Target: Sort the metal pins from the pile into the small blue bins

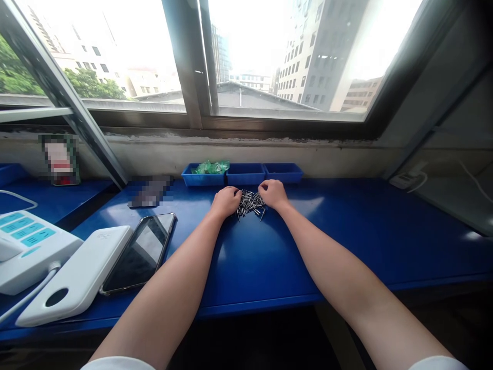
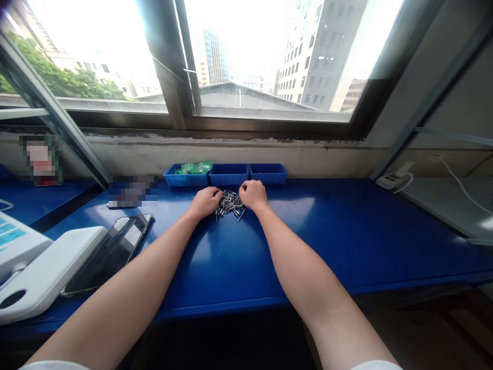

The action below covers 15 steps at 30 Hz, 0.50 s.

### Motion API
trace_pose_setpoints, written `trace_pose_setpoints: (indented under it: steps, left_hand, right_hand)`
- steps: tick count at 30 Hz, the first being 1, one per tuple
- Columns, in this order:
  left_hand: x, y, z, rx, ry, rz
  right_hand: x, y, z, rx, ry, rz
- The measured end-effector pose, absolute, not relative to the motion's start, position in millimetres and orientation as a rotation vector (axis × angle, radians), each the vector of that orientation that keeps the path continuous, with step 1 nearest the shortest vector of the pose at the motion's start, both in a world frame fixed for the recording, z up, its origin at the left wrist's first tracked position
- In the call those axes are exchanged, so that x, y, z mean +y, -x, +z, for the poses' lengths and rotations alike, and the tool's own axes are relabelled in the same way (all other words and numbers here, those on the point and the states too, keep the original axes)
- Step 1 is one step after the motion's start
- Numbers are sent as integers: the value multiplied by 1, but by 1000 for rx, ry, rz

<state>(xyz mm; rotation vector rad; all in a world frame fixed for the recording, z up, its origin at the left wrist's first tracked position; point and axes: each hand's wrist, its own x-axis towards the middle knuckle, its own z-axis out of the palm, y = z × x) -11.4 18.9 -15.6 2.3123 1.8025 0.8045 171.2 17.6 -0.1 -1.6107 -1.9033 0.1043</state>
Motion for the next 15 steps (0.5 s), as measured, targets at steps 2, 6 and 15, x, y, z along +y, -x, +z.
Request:
trace_pose_setpoints:
  steps: [2,6,15]
  left_hand:
    - [18,11,-15,1797,-2321,781]
    - [16,10,-13,1816,-2305,756]
    - [15,7,-11,1860,-2278,741]
  right_hand:
    - [17,-169,-2,-1932,1615,154]
    - [19,-166,-4,-1940,1619,152]
    - [28,-156,-5,-1958,1688,194]
